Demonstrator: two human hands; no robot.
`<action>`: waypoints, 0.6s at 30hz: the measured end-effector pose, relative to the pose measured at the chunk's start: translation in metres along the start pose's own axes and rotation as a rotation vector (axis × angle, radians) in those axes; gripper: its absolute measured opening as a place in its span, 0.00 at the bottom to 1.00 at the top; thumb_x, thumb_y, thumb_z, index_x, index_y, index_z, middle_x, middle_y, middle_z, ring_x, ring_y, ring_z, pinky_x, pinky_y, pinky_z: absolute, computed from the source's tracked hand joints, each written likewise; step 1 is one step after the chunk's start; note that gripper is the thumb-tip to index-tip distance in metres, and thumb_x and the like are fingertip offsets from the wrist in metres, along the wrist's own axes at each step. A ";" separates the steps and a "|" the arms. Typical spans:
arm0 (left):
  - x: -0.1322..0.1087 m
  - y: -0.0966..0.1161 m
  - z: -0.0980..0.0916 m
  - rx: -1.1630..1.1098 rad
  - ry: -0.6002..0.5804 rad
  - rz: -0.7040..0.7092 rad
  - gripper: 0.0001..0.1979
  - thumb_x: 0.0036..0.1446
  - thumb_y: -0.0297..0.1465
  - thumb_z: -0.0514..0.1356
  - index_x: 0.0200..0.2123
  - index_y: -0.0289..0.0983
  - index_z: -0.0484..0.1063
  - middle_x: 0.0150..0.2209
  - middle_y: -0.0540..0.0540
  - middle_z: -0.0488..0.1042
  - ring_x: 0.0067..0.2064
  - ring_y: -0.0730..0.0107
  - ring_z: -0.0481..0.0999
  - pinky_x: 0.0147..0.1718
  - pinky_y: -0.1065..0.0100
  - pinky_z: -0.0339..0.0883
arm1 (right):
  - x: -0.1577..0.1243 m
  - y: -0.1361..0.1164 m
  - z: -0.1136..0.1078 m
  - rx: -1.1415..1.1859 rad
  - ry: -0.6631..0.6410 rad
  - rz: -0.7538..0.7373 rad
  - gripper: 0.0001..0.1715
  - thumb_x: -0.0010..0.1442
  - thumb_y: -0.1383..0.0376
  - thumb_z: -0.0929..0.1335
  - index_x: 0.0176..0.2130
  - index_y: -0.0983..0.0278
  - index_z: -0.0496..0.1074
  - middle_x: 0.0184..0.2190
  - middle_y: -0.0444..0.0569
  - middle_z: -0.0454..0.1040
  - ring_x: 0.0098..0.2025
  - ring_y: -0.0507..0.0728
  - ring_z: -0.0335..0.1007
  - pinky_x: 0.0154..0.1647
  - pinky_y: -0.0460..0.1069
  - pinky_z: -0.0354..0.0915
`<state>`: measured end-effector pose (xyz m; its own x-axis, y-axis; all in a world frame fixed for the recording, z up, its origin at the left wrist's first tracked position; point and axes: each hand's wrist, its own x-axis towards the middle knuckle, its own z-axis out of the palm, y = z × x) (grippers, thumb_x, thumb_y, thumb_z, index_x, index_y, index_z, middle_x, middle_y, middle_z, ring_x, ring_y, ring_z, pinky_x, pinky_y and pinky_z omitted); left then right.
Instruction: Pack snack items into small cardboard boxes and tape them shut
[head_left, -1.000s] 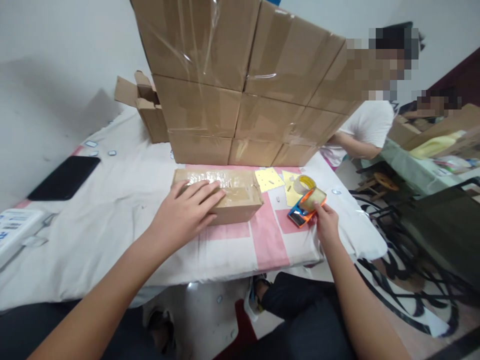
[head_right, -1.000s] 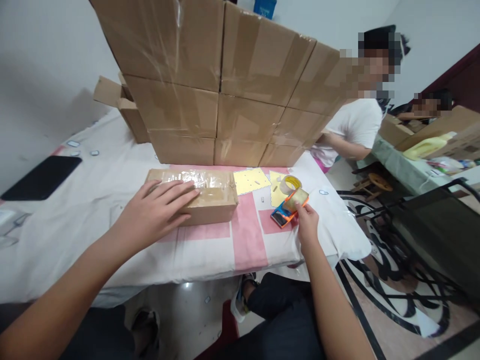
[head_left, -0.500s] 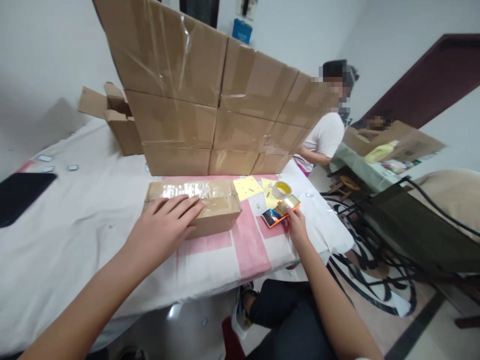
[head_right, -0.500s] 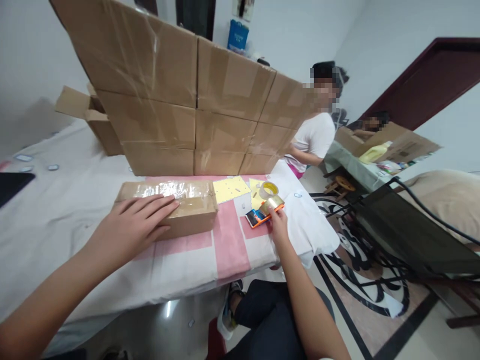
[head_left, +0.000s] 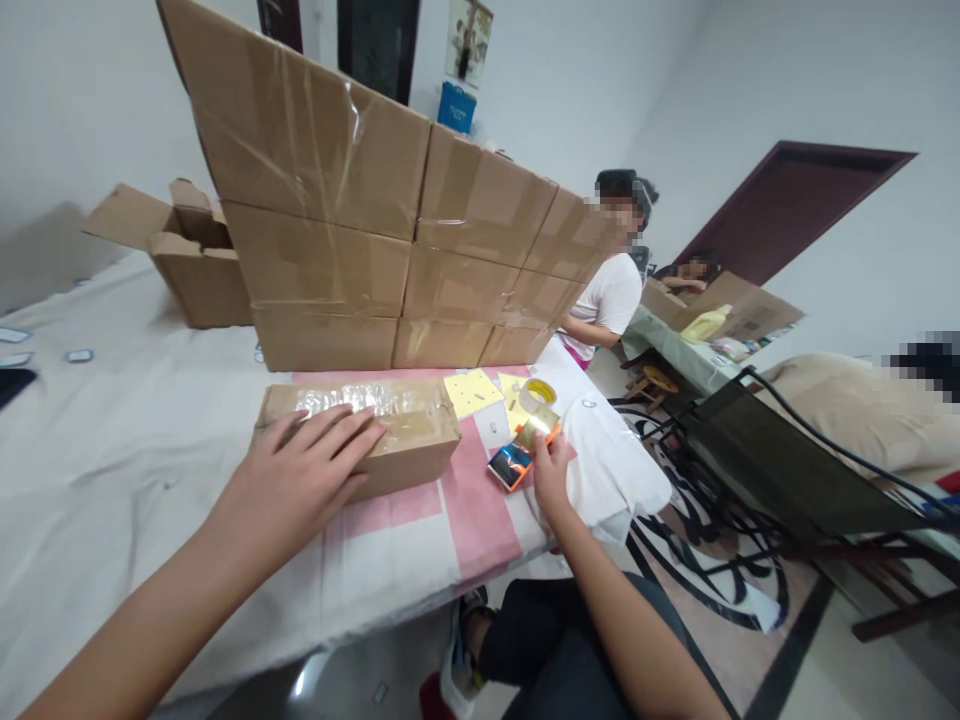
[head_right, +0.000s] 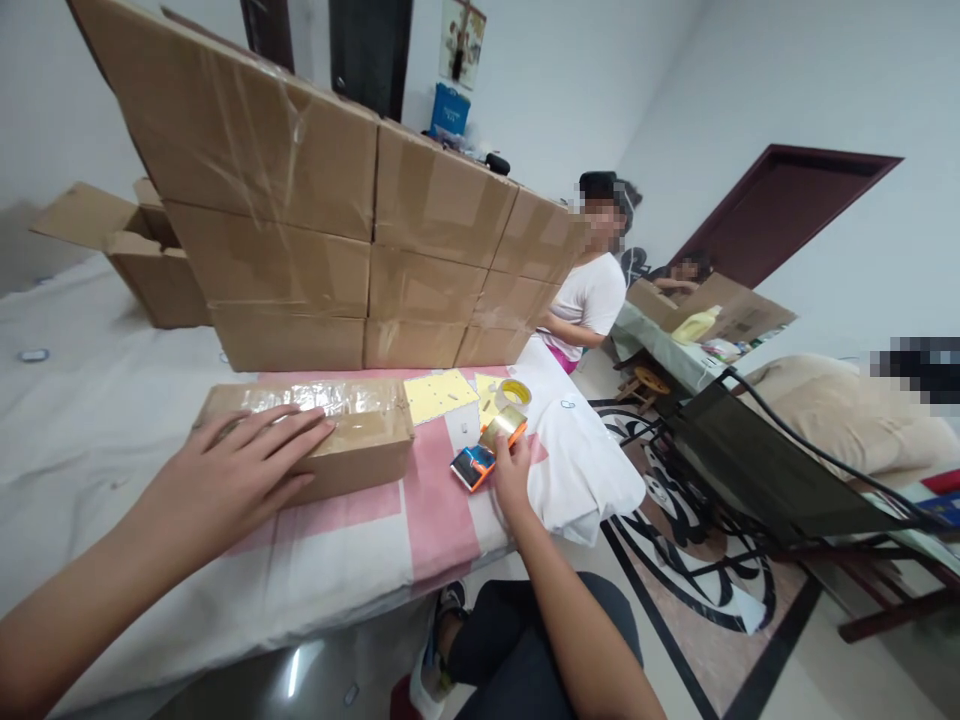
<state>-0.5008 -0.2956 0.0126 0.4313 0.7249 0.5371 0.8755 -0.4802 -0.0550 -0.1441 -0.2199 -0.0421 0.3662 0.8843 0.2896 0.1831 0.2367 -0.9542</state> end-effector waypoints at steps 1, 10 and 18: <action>0.001 0.001 -0.002 -0.007 0.008 -0.004 0.22 0.66 0.32 0.54 0.62 0.44 0.66 0.61 0.40 0.71 0.61 0.41 0.68 0.56 0.43 0.56 | -0.006 -0.006 0.006 0.016 -0.024 0.005 0.23 0.59 0.49 0.69 0.44 0.65 0.73 0.40 0.51 0.78 0.42 0.57 0.74 0.44 0.51 0.70; -0.002 0.083 0.009 -0.467 -0.029 -0.055 0.20 0.64 0.41 0.57 0.55 0.41 0.73 0.40 0.41 0.73 0.41 0.56 0.72 0.38 0.59 0.68 | -0.074 -0.059 0.047 0.364 -0.241 0.107 0.19 0.63 0.49 0.68 0.44 0.60 0.71 0.35 0.46 0.77 0.35 0.56 0.75 0.38 0.50 0.71; -0.010 0.127 0.043 -1.201 -0.067 -0.471 0.13 0.65 0.42 0.57 0.38 0.42 0.78 0.36 0.46 0.69 0.41 0.63 0.72 0.43 0.63 0.69 | -0.099 -0.042 0.047 0.244 -0.400 0.055 0.28 0.64 0.42 0.63 0.45 0.61 0.73 0.36 0.50 0.74 0.37 0.59 0.71 0.40 0.53 0.69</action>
<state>-0.3846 -0.3426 -0.0364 0.1766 0.9512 0.2530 0.2173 -0.2884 0.9325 -0.2309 -0.2989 -0.0343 -0.0193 0.9725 0.2320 -0.0640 0.2304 -0.9710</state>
